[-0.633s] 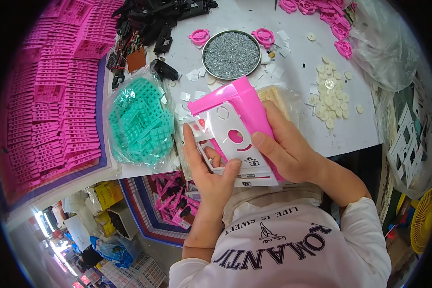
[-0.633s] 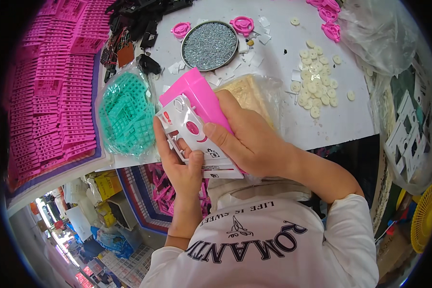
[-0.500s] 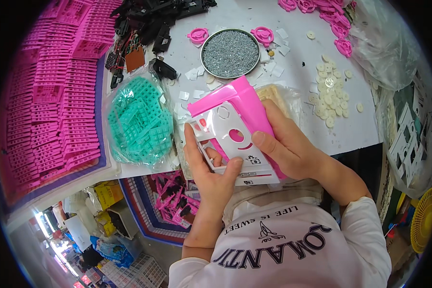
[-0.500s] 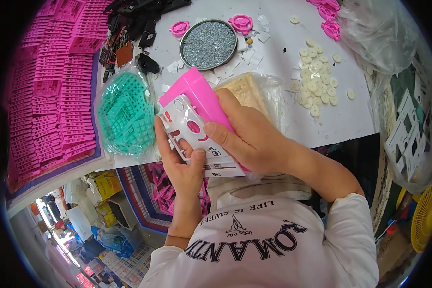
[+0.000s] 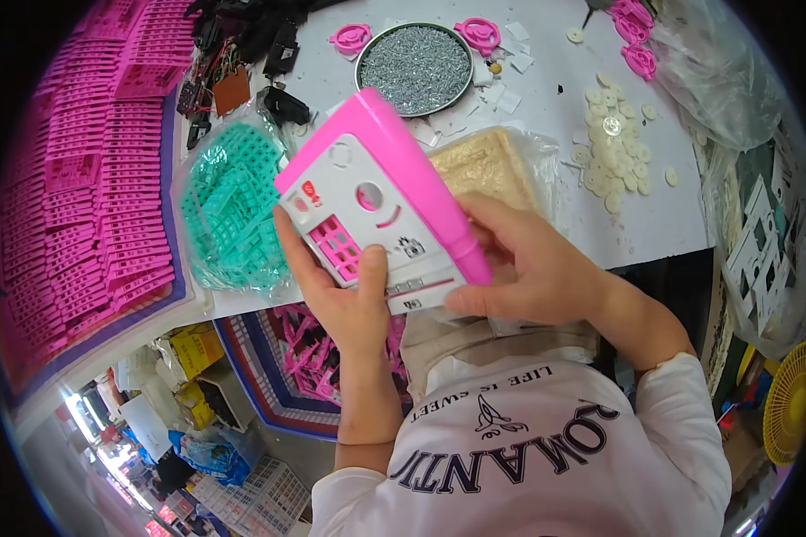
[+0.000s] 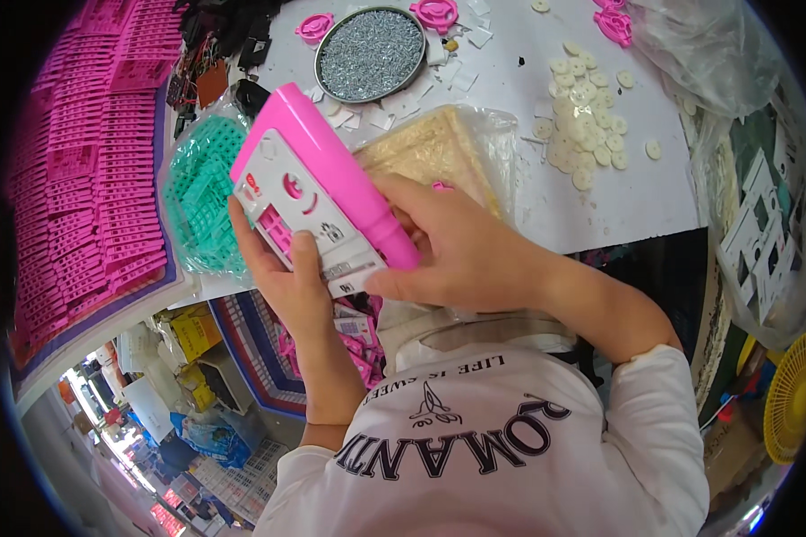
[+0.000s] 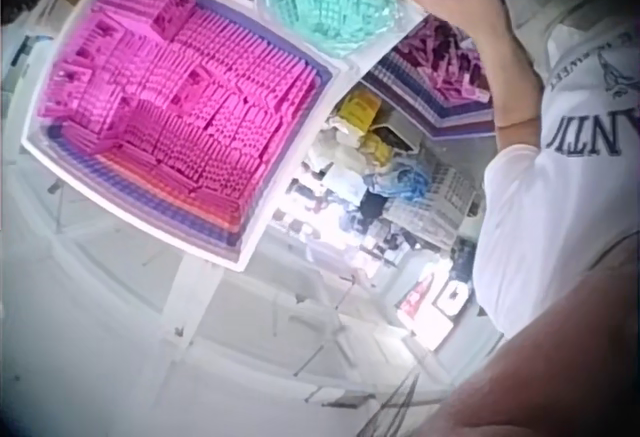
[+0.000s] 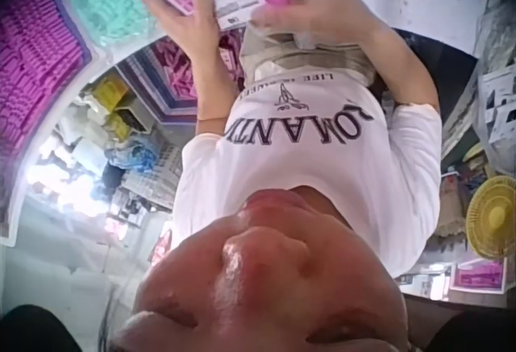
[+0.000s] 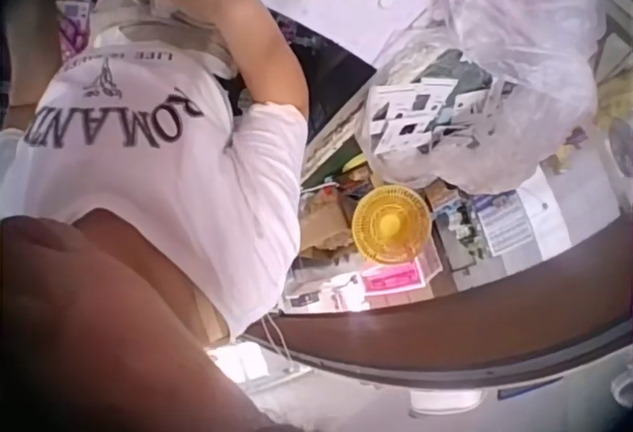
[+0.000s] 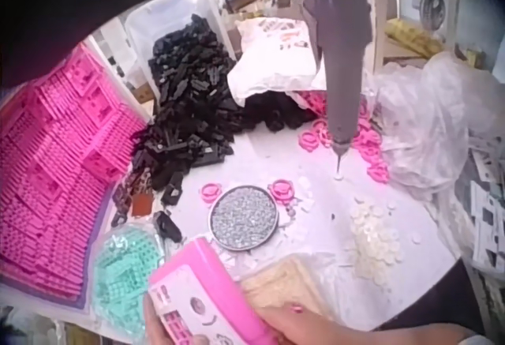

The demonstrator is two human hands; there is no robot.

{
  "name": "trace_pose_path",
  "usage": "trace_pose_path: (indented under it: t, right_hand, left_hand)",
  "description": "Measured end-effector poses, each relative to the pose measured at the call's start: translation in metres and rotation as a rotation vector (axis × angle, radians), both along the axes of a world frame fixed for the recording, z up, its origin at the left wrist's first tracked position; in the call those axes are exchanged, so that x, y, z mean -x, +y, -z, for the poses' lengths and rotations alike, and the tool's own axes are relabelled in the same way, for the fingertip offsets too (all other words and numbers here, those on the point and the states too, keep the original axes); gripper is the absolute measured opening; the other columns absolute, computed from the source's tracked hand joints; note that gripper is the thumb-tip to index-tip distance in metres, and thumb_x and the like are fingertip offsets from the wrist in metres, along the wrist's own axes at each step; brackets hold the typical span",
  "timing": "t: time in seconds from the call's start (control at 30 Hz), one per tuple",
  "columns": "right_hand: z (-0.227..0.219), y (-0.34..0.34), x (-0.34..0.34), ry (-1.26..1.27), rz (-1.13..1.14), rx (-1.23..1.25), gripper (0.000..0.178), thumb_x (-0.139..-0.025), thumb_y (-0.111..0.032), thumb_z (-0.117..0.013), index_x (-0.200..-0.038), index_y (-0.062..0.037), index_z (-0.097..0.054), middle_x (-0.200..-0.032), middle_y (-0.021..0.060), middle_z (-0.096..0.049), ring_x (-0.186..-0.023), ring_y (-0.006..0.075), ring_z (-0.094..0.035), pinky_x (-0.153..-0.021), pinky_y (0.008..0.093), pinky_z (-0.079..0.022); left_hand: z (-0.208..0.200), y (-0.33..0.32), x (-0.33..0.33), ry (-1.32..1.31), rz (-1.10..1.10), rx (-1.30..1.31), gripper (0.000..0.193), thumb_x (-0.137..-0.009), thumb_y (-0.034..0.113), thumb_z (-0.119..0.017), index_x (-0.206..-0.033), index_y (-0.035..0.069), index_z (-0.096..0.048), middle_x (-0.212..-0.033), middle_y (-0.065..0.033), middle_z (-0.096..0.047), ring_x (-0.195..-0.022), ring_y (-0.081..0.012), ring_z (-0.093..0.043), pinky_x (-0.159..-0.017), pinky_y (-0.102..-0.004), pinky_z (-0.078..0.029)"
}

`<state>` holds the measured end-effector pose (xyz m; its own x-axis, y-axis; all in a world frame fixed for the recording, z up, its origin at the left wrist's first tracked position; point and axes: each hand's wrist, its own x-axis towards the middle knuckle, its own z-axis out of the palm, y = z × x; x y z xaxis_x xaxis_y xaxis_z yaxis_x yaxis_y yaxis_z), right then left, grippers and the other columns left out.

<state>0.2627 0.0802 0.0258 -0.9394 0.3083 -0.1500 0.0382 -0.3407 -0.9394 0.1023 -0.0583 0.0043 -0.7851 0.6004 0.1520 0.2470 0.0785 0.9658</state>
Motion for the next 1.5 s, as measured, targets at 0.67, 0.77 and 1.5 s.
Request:
trace_pose_path:
  t: [0.67,0.77,1.5]
  right_hand:
    - [0.008,-0.004,-0.014,-0.010,0.056,0.009,0.058,-0.087,0.004,-0.071,-0.140,0.0006,-0.046,-0.122,0.0062,-0.060,-0.111,0.0115,-0.060,-0.097,0.0285,-0.052]
    - [0.011,-0.002,-0.012,0.049,0.159,0.140,0.059,-0.087,0.007,-0.071,-0.141,0.0001,-0.046,-0.126,0.0077,-0.061,-0.116,0.0133,-0.061,-0.102,0.0299,-0.051]
    - [0.050,0.105,-0.020,0.128,-0.038,-1.439,0.044,-0.079,-0.006,-0.065,-0.122,-0.0130,-0.072,-0.146,0.0130,-0.056,-0.131,0.0382,-0.049,-0.107,0.0453,-0.045]
  left_hand:
    - [-0.003,0.008,0.030,-0.322,-0.011,-0.227,0.046,-0.112,0.038,-0.038,-0.112,-0.001,-0.063,-0.105,-0.0102,-0.071,-0.091,-0.0123,-0.067,-0.081,-0.0287,-0.053]
    - [-0.004,0.012,0.009,-0.373,-0.090,-0.278,0.053,-0.113,0.039,-0.034,-0.115,-0.003,-0.065,-0.103,-0.0124,-0.073,-0.091,-0.0129,-0.068,-0.083,-0.0287,-0.054]
    - [0.023,0.004,0.049,0.631,0.644,0.021,0.030,-0.079,-0.001,-0.072,-0.108,0.007,-0.071,-0.121,-0.0182,-0.066,-0.119,-0.0366,-0.063,-0.089,-0.0411,-0.057]
